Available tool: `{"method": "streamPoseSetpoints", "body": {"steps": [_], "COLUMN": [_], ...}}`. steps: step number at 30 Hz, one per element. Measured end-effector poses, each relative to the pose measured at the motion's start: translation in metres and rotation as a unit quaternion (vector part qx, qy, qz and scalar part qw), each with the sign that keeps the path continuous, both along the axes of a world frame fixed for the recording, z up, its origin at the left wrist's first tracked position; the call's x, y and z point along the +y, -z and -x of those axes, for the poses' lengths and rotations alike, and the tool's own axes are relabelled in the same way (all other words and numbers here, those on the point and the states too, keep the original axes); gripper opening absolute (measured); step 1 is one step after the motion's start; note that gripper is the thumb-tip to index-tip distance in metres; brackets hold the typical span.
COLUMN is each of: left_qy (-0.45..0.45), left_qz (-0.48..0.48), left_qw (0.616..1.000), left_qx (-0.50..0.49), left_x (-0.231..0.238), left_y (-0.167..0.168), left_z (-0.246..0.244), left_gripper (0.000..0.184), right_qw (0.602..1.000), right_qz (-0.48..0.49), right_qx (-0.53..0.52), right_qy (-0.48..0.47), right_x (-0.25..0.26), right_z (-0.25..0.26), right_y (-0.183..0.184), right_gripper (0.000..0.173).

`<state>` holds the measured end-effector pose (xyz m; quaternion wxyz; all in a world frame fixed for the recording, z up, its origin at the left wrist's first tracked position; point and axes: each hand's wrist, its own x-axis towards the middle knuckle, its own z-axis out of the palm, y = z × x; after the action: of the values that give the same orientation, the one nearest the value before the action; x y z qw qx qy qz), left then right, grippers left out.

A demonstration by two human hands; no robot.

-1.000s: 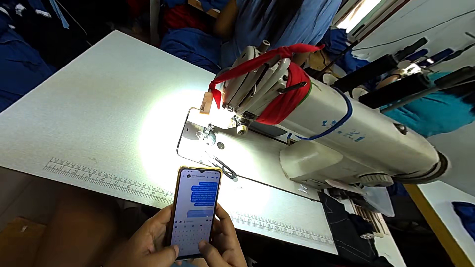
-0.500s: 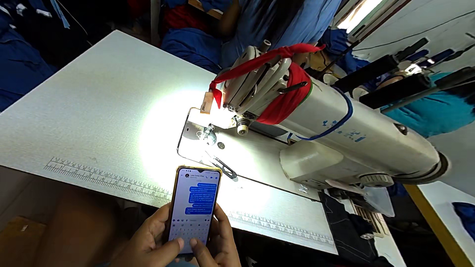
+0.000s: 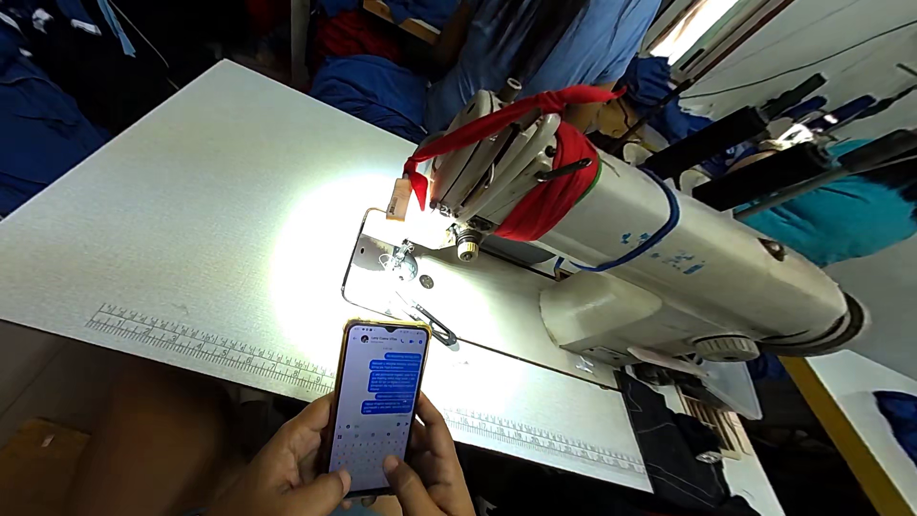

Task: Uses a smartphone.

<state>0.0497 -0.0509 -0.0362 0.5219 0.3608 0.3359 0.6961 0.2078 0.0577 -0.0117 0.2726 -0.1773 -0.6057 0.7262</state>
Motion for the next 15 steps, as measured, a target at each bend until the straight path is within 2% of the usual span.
{"method": "streamPoseSetpoints", "body": {"steps": [4, 9, 15], "left_qy": [0.009, 0.0, -0.003], "left_qz": [-0.002, 0.003, -0.005], "left_qw": [1.0, 1.0, 1.0], "left_qx": [0.006, 0.012, 0.012], "left_x": [0.0008, 0.0004, 0.0024], "left_y": [-0.0023, -0.0021, -0.0011], "left_z": [-0.0005, 0.001, 0.0002], "left_gripper": [0.062, 0.062, 0.064], "right_qw": [0.999, 1.0, 0.999], "right_qz": [-0.013, 0.009, -0.014], "right_qx": [-0.014, -0.004, -0.022], "right_qy": [0.032, -0.013, 0.02], "right_x": [-0.0037, 0.0028, -0.0027], "right_z": [0.0028, -0.0008, 0.0032], "right_y": [-0.0021, -0.0008, -0.0026], "right_gripper": [0.064, 0.073, 0.078]}}
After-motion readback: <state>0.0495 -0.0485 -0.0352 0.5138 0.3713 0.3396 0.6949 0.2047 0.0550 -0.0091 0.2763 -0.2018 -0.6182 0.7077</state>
